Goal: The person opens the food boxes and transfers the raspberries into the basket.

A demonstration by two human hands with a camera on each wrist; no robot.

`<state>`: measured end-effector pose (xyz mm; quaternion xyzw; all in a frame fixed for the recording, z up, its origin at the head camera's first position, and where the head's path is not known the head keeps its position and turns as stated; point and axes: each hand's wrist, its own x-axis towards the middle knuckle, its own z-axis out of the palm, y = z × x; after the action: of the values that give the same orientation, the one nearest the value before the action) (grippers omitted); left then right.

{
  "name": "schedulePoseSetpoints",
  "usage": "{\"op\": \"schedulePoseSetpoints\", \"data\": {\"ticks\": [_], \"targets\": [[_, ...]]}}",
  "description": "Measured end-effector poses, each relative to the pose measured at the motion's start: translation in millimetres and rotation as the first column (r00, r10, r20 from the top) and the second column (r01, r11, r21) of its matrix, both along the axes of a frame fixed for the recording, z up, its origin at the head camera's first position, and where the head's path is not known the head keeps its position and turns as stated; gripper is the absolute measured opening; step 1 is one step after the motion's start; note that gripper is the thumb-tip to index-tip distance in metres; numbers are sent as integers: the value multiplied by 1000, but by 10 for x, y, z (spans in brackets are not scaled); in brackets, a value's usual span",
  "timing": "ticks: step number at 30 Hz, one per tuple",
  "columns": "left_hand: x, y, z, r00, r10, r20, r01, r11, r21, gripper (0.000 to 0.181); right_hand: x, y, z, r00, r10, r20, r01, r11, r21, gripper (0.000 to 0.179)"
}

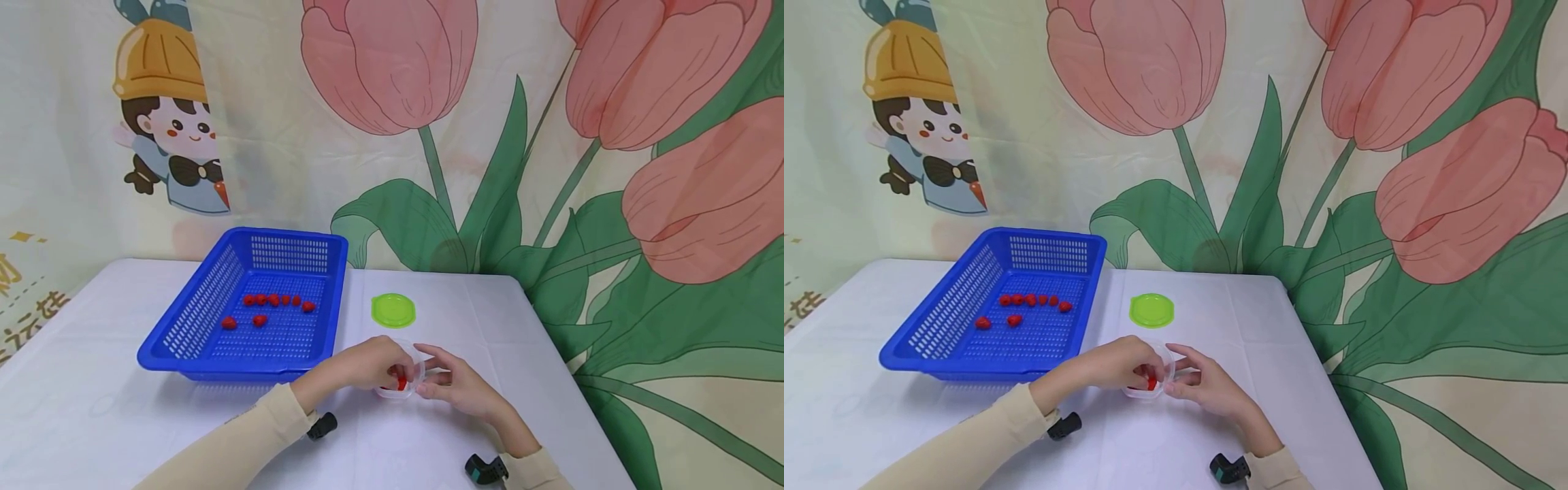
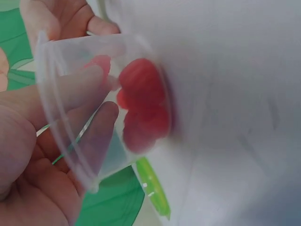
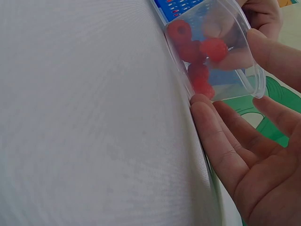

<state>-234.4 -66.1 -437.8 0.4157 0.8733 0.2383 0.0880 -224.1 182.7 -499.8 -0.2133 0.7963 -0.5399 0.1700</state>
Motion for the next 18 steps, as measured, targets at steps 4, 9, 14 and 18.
{"op": "schedulePoseSetpoints", "data": {"ticks": [4,9,14,18], "targets": [[5,-60,79,1000,0,-22,0,1000,-5,19,-9,-1,-7,1000,-9,-3,9,1000,4,75],[32,-181,284,999,-13,-52,13,1000,-3,18,-15,2,-23,1000,-16,-8,16,1000,12,74],[86,-377,584,996,-12,-92,13,1000,8,19,-13,-11,-27,1000,-29,-8,30,999,30,73],[123,-569,872,993,17,-115,-15,1000,18,21,-16,-15,-13,999,-33,-3,33,999,33,73]]}}
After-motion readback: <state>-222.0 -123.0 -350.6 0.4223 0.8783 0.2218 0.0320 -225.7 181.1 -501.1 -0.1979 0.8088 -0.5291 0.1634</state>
